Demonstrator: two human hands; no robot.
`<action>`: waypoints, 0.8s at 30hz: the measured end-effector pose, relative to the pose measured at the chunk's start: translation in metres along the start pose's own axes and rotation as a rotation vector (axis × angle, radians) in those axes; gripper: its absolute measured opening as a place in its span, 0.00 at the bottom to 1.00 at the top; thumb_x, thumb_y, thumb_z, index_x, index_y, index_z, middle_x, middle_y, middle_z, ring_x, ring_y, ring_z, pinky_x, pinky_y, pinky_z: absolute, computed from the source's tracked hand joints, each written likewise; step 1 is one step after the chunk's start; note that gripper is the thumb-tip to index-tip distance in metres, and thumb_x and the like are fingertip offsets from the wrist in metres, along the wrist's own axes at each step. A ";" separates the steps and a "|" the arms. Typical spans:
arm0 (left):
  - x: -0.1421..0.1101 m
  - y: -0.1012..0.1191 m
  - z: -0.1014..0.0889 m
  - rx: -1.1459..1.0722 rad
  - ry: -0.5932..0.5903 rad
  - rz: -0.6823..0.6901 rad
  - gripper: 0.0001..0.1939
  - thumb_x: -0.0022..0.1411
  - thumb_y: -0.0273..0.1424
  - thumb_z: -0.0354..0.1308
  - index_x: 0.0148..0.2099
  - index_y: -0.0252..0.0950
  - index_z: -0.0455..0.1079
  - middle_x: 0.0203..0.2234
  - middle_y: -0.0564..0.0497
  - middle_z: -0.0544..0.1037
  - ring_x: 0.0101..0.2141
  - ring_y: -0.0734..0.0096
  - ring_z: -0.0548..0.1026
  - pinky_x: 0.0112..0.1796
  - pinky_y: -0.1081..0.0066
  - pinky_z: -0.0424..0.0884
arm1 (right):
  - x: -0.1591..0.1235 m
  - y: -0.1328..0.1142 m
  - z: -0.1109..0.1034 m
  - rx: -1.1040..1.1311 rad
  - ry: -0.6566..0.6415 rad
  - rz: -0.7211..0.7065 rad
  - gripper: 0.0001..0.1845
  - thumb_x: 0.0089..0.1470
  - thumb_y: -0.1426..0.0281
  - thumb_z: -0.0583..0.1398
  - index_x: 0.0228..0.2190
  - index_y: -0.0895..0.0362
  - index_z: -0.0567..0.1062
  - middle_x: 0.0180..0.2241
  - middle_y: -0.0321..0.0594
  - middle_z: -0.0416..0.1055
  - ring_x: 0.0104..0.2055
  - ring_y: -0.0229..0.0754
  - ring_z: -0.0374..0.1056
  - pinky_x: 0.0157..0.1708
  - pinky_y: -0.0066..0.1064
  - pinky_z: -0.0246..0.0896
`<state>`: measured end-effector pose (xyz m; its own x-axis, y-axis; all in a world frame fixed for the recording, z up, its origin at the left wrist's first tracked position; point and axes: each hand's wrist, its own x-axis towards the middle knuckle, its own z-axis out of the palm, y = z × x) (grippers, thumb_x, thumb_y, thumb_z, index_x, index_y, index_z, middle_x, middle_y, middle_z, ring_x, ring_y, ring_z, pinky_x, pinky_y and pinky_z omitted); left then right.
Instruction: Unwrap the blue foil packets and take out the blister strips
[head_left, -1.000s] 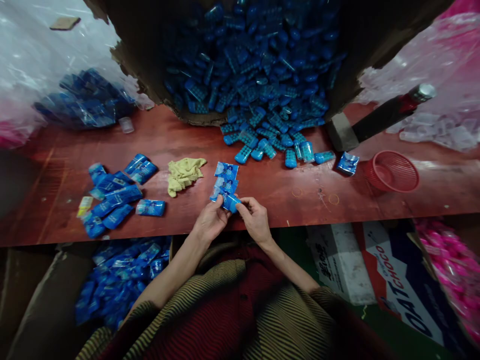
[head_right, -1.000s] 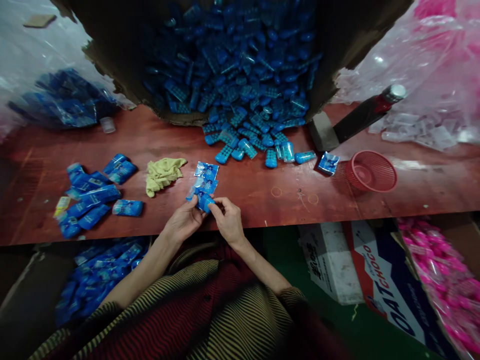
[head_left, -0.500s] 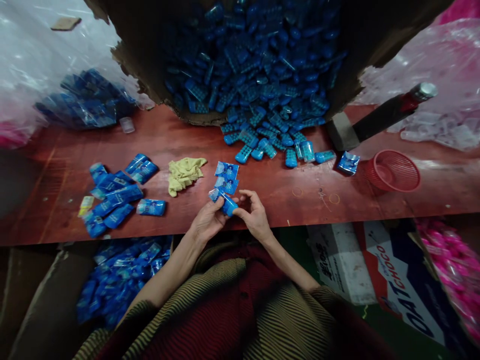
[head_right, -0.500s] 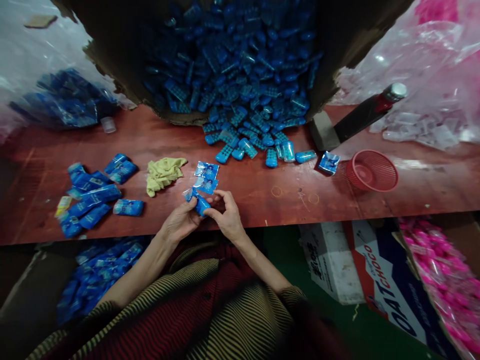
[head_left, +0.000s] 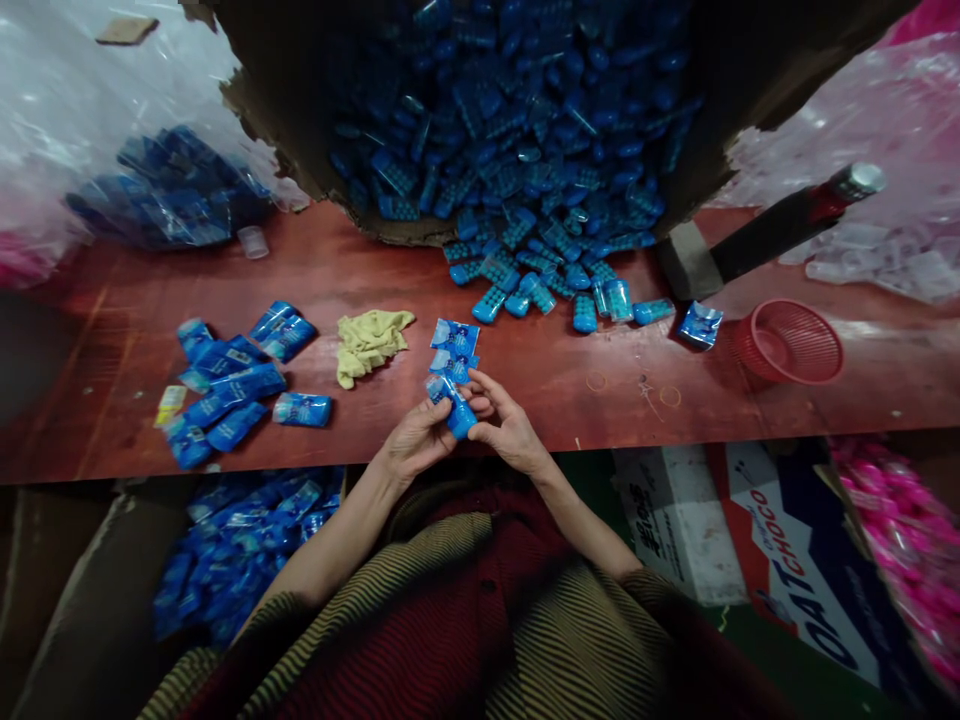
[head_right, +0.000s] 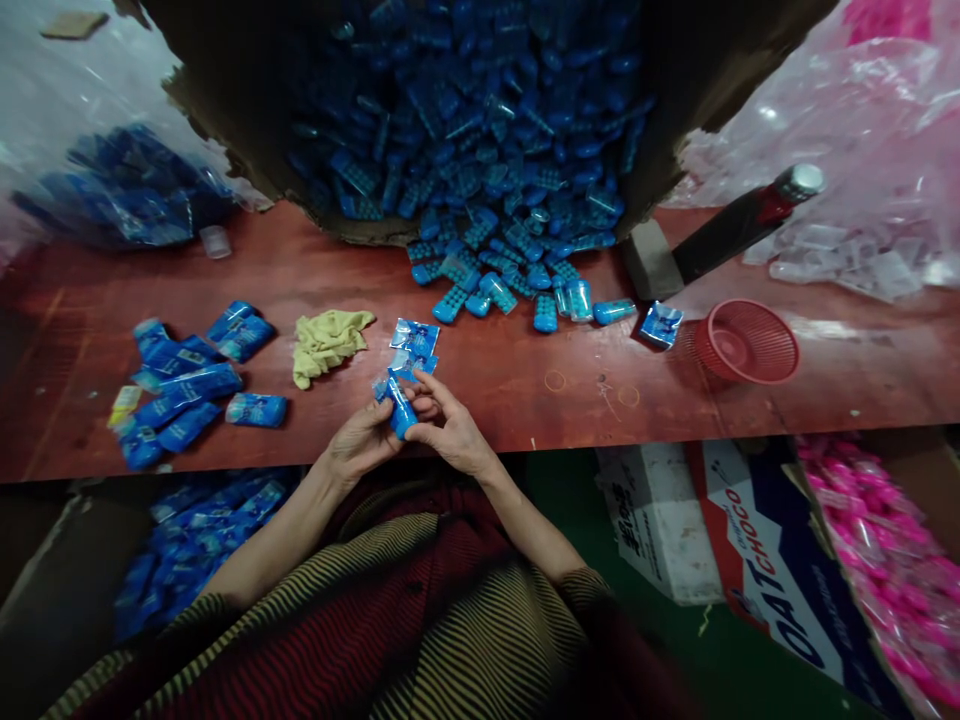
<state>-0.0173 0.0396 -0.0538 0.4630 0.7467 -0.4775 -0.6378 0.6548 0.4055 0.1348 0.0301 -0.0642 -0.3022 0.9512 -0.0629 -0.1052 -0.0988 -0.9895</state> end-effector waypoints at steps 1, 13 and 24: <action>0.000 -0.001 0.001 -0.014 -0.015 0.001 0.05 0.55 0.23 0.59 0.37 0.29 0.73 0.30 0.45 0.79 0.39 0.62 0.78 0.37 0.71 0.75 | 0.000 0.000 -0.001 -0.013 0.005 0.001 0.41 0.42 0.56 0.66 0.57 0.50 0.62 0.52 0.40 0.66 0.54 0.45 0.63 0.55 0.37 0.56; 0.000 -0.011 0.001 -0.054 -0.031 0.020 0.08 0.58 0.23 0.56 0.41 0.27 0.72 0.32 0.43 0.79 0.37 0.66 0.78 0.38 0.73 0.74 | -0.002 0.005 0.001 -0.046 0.064 -0.024 0.39 0.43 0.52 0.65 0.55 0.52 0.65 0.46 0.40 0.68 0.49 0.44 0.65 0.52 0.36 0.58; -0.004 -0.017 0.014 -0.073 0.020 0.095 0.08 0.57 0.26 0.59 0.40 0.28 0.73 0.31 0.46 0.79 0.32 0.72 0.77 0.35 0.78 0.73 | -0.003 0.003 0.000 -0.092 0.047 -0.065 0.34 0.49 0.52 0.60 0.55 0.52 0.64 0.45 0.40 0.69 0.46 0.43 0.66 0.51 0.36 0.59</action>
<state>0.0006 0.0272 -0.0484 0.3867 0.8022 -0.4550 -0.7220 0.5703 0.3919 0.1355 0.0272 -0.0674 -0.2531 0.9674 -0.0021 -0.0347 -0.0113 -0.9993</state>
